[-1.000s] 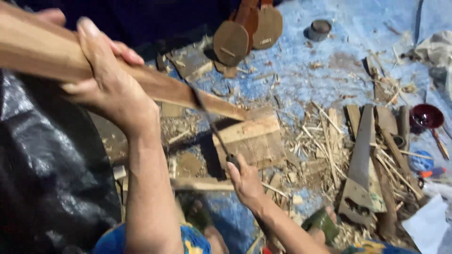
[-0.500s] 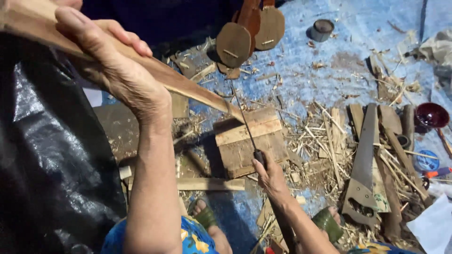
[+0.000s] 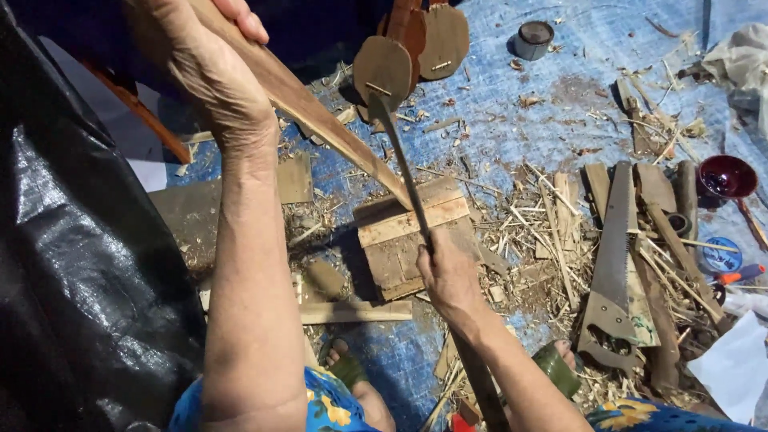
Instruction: A person uses a small hand saw to cut a piece of wood while sitting on a workshop floor.
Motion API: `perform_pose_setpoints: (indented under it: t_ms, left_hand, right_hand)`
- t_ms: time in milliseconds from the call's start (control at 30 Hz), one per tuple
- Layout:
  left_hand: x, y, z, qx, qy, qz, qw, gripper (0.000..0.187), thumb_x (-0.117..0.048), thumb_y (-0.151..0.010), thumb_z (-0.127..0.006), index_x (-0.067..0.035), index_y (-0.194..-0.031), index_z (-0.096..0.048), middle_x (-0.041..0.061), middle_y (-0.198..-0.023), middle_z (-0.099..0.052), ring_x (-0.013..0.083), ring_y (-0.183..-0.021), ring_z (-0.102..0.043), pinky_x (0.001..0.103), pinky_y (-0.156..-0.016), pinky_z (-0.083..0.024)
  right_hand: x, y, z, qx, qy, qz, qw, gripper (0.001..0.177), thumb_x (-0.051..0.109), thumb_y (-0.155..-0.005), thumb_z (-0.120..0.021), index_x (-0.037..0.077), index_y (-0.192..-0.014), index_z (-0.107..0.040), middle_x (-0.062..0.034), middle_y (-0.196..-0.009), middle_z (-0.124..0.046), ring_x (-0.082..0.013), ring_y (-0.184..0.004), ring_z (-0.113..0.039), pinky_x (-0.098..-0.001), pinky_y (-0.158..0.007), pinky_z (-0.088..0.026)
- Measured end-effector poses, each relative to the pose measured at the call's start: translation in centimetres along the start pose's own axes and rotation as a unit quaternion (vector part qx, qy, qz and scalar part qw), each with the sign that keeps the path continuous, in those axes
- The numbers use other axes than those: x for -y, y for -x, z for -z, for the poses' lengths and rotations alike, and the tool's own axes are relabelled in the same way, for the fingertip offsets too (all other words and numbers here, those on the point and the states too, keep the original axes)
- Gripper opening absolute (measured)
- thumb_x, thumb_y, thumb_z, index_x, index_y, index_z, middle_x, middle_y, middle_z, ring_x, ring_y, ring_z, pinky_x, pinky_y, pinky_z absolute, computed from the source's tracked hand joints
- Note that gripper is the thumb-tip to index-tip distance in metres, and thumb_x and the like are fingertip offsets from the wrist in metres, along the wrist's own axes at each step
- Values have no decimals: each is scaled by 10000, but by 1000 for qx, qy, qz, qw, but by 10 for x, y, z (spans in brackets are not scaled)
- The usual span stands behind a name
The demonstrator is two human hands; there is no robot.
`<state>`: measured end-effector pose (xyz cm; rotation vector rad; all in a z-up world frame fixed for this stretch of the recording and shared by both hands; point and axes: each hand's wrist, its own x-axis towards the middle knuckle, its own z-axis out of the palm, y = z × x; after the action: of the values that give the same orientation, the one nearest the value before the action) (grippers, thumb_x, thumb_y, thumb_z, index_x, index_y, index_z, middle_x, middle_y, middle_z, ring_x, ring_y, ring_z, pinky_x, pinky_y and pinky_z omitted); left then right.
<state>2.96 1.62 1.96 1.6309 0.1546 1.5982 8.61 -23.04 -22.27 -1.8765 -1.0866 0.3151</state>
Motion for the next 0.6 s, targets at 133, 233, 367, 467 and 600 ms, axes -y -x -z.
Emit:
perform_pose_setpoints:
  t_ms: [133,233,367,467,600]
  left_hand:
    - [-1,-2,-5,-18,6,57,998,702,-843,-808,-396,-154,-838,-526,12,-682,-518,138,-623,-572,294,-643,-572]
    - [-1,-2,-1,14,18,-17,1000,681,-825,-917,-397,-168,-1046,-519,20,-710,-470,148,-583,-513,309,-583,-560]
    - [-13,4,-1,-9,33,19,999,716,-856,-843,-422,-150,-918,-522,1,-671,-470,131,-554,-505,285,-556,-544]
    - [-27,7,-1,-25,13,18,999,746,-878,-822,-407,-138,-878,-482,4,-673,-456,122,-532,-481,276,-522,-523]
    - [-34,14,5,-66,32,5,997,680,-792,-880,-478,-128,-1021,-448,76,-725,-486,169,-536,-467,309,-484,-469]
  right_hand:
    - [7,-6,-6,27,50,-36,998,28,107,-976,-445,96,-976,-420,-1,-698,-478,-144,-519,-440,-302,-425,-438]
    - [17,-6,2,70,76,-71,992,78,121,-1005,-443,125,-1035,-371,5,-627,-471,-146,-453,-435,-314,-347,-466]
    - [15,-6,5,52,85,-62,993,48,99,-1012,-474,88,-1046,-442,2,-573,-510,-135,-416,-466,-316,-312,-456]
    - [24,-5,6,54,127,-38,990,44,92,-1014,-499,90,-1019,-455,11,-556,-525,-132,-419,-496,-314,-324,-476]
    - [46,3,15,67,136,2,988,42,75,-1002,-489,92,-995,-451,-38,-606,-501,-161,-405,-433,-340,-315,-435]
